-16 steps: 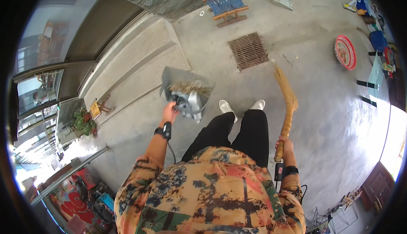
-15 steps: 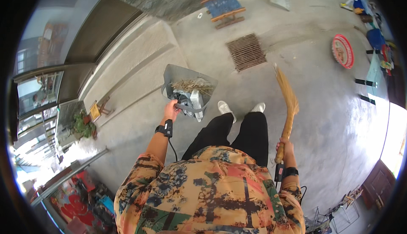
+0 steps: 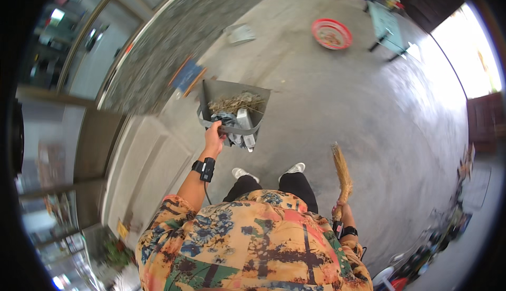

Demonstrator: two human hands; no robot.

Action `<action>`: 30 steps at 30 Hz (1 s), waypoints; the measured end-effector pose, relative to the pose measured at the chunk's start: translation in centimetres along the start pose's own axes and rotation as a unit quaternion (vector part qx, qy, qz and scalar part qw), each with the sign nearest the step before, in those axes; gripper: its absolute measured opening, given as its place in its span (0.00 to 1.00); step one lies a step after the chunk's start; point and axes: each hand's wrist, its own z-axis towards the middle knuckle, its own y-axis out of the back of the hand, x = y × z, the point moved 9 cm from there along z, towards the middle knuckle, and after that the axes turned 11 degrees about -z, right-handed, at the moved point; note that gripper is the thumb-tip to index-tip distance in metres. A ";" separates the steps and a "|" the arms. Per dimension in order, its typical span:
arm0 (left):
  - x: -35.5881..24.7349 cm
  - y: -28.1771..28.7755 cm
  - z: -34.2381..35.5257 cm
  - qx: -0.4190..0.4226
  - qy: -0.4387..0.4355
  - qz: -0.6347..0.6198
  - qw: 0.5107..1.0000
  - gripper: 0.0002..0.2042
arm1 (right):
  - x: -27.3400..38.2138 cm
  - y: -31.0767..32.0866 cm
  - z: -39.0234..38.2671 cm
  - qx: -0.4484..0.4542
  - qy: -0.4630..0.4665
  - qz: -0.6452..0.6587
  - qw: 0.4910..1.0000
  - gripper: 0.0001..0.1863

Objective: The person sweeps debris from the concrete floor into a metal dustpan using a broom and then walks through a doorway.

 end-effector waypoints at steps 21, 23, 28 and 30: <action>23.5 -38.3 7.3 0.104 0.099 0.299 0.943 0.11 | -11.8 8.4 1.7 -0.056 0.055 0.572 0.816 0.09; 26.4 -43.1 7.5 0.121 0.106 0.322 0.933 0.11 | -11.9 8.6 2.0 -0.089 0.005 0.614 0.784 0.08; 35.6 -55.9 4.0 0.160 0.144 0.381 0.899 0.14 | -8.6 11.0 1.7 -0.121 0.029 0.599 0.791 0.14; 38.8 -63.6 1.9 0.211 0.145 0.428 0.867 0.10 | -4.2 12.9 1.3 -0.117 0.108 0.551 0.819 0.17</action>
